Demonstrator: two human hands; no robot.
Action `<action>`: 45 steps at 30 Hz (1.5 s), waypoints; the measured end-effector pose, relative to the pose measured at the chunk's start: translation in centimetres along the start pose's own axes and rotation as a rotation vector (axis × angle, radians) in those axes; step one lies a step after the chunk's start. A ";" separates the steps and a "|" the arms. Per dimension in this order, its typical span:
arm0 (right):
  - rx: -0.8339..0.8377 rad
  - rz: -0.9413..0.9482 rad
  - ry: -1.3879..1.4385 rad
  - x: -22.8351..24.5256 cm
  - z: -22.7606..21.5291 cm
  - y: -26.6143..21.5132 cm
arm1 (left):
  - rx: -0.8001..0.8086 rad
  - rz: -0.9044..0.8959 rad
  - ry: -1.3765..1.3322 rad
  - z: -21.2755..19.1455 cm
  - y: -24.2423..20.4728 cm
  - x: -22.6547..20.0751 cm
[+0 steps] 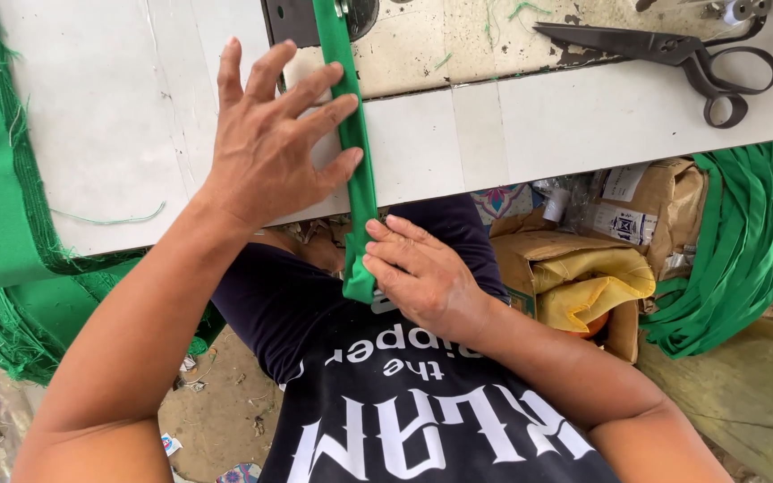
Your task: Folding and aligning green fabric strips at a sewing workstation
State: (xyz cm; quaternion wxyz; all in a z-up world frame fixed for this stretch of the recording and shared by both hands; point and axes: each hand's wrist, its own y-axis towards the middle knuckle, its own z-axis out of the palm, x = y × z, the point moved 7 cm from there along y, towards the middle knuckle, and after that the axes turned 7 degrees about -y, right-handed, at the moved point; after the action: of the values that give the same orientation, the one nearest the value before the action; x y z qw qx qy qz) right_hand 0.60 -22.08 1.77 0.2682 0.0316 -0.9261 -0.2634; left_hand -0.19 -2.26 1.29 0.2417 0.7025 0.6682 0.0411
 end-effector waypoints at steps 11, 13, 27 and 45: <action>-0.070 -0.028 -0.097 -2.8 0.1 2.0 | -0.037 0.039 0.101 0.8 1.2 2.1; -0.077 -0.040 -0.112 -2.6 0.1 1.7 | -0.051 0.049 0.069 1.0 0.1 0.5; -0.096 -0.016 -0.075 -2.4 1.7 0.5 | 0.091 0.010 -0.124 0.6 -1.2 -2.2; 0.014 -0.138 -0.179 -3.5 0.0 3.9 | 0.070 -0.046 0.004 0.6 0.2 -1.0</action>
State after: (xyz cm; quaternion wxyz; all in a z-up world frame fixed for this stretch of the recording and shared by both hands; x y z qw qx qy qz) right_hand 3.93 -18.06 2.06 0.1654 0.0737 -0.9438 -0.2766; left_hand 0.07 -3.40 1.13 0.2166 0.6947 0.6858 0.0136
